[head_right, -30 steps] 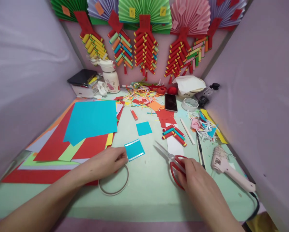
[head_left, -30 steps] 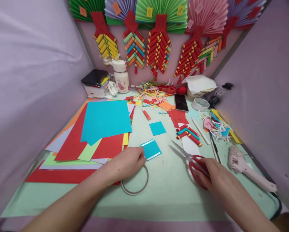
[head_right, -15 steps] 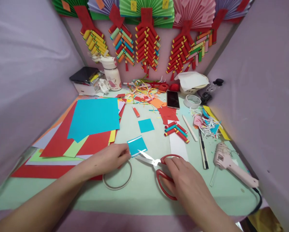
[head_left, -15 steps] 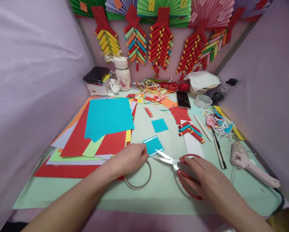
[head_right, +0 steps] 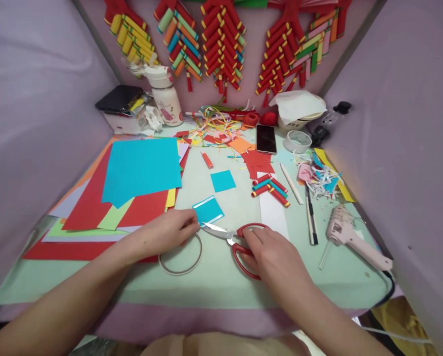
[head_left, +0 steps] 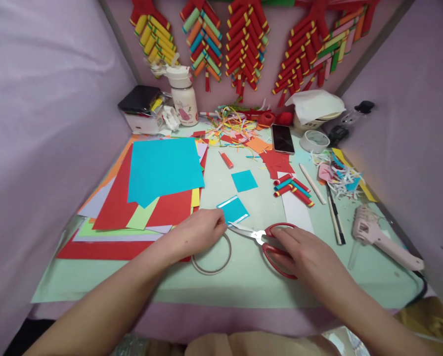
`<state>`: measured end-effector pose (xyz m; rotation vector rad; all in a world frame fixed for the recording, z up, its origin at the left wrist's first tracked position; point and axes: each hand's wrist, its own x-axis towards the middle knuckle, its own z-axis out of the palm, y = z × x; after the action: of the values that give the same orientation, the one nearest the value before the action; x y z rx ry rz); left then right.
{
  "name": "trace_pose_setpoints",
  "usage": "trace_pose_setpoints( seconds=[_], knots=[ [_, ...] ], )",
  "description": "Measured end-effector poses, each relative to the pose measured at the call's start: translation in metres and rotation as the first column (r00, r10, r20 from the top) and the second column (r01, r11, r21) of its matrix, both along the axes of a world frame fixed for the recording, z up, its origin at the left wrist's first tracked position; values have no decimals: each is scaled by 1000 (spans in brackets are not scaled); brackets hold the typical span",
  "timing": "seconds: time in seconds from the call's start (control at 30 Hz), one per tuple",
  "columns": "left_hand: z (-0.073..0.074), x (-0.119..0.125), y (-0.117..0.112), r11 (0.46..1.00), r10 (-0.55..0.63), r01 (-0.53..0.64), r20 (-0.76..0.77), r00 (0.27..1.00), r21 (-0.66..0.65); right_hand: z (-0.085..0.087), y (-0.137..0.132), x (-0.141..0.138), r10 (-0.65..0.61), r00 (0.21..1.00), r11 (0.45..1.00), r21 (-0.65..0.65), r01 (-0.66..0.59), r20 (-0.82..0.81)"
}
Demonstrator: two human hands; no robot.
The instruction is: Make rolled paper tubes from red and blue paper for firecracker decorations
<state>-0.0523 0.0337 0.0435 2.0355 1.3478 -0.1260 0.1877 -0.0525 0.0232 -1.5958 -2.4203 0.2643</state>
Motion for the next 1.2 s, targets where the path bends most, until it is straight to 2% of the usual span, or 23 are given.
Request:
trace_pose_setpoints(
  seconds=[0.23, 0.57, 0.8, 0.9, 1.0, 1.1, 1.2],
  knots=[
    [-1, 0, 1, 1000, 16, -16, 10, 1000, -26, -1, 1, 1, 11, 997, 995, -95, -4, 76],
    [1, -3, 4, 1000, 5, -4, 38, 999, -29, 3, 3, 4, -6, 997, 994, -108, 14, 77],
    [11, -15, 10, 986, -55, 74, 132, 990, -151, 11, -4, 15, 4, 1000, 994, -113, -3, 12],
    [15, -23, 15, 990, 0, 20, 138, 990, -143, 9, -8, 24, -26, 999, 994, -105, 28, 19],
    [18, -23, 18, 970, 77, -18, 239, 968, -241, 6, -11, 33, -61, 998, 994, -89, 62, 9],
    [15, -13, 15, 918, 204, -32, 404, 892, -394, 5, -12, 37, -70, 997, 993, -95, 71, 17],
    [6, 0, 11, 849, 305, -28, 446, 842, -528, 5, -12, 36, -73, 997, 990, -118, 76, 37]
  ],
)
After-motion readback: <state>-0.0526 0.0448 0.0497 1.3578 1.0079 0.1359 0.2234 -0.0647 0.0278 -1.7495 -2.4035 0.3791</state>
